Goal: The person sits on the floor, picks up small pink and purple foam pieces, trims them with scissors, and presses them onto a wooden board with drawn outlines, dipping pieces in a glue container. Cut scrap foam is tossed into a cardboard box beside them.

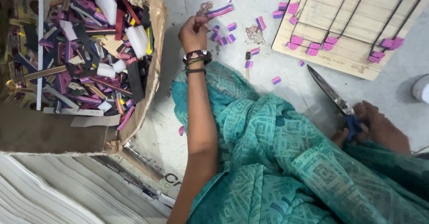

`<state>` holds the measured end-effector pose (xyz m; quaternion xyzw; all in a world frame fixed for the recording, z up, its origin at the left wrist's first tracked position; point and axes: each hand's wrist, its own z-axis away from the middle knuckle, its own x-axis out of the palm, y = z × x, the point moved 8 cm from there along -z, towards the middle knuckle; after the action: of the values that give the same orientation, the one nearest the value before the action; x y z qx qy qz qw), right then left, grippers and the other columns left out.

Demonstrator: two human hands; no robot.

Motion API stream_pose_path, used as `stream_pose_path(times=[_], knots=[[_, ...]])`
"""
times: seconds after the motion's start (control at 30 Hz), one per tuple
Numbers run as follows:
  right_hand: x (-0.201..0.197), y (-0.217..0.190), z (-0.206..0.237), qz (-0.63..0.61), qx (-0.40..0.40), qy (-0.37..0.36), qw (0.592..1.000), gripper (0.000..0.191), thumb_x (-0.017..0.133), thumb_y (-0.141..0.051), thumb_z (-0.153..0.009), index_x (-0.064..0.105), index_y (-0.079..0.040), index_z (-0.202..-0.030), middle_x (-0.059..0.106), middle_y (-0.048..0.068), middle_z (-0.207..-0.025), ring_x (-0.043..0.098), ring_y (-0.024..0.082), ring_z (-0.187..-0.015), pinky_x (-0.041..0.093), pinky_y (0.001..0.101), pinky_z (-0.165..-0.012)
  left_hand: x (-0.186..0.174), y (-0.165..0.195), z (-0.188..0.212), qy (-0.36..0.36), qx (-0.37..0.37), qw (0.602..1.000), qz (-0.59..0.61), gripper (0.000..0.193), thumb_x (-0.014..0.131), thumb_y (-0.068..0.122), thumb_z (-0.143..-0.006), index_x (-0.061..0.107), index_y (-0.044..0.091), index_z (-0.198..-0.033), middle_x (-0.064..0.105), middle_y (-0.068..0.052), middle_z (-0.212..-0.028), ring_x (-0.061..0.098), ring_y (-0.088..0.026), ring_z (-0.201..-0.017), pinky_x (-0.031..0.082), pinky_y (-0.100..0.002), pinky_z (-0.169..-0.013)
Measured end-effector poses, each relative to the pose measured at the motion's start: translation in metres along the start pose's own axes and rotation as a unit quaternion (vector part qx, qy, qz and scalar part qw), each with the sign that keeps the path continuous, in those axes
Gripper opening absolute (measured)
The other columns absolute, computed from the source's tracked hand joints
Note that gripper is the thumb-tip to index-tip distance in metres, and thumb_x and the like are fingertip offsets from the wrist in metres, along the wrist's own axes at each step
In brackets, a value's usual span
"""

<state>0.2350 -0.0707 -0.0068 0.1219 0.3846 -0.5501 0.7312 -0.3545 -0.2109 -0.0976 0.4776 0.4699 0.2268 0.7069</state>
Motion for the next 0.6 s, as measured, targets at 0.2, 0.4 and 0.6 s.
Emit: stream_pose_path(times=[0.2, 0.4, 0.6], knots=[[-0.056, -0.052, 0.002, -0.036, -0.039, 0.022, 0.998, 0.071, 0.069, -0.020, -0.086, 0.047, -0.016, -0.153, 0.072, 0.013, -0.113, 0.073, 0.030, -0.098, 0.058, 0.0428, -0.081, 0.018, -0.014, -0.005, -0.053, 0.044, 0.996, 0.052, 0.018, 0.070, -0.004, -0.083, 0.075, 0.004, -0.097, 0.076, 0.000, -0.086, 0.070, -0.007, -0.077, 0.058, -0.024, -0.071], [-0.064, -0.107, -0.024, -0.092, -0.183, -0.019, 0.979, 0.067, 0.064, -0.012, -0.082, 0.049, -0.016, -0.148, 0.074, 0.008, -0.106, 0.073, 0.028, -0.091, 0.059, 0.0392, -0.079, 0.022, -0.012, 0.004, -0.067, -0.012, 0.997, 0.045, 0.013, 0.076, -0.004, -0.085, 0.076, 0.002, -0.096, 0.073, 0.001, -0.081, 0.064, -0.004, -0.071, 0.054, -0.022, -0.066], [-0.030, -0.112, -0.025, -0.108, -0.204, -0.068, 0.971, 0.068, 0.066, -0.011, -0.080, 0.051, -0.022, -0.145, 0.077, 0.001, -0.100, 0.074, 0.024, -0.089, 0.057, 0.0393, -0.080, 0.022, 0.003, 0.003, -0.048, 0.009, 0.999, 0.020, 0.006, 0.079, 0.002, -0.084, 0.076, 0.003, -0.089, 0.071, 0.001, -0.072, 0.063, -0.004, -0.064, 0.053, -0.022, -0.061]])
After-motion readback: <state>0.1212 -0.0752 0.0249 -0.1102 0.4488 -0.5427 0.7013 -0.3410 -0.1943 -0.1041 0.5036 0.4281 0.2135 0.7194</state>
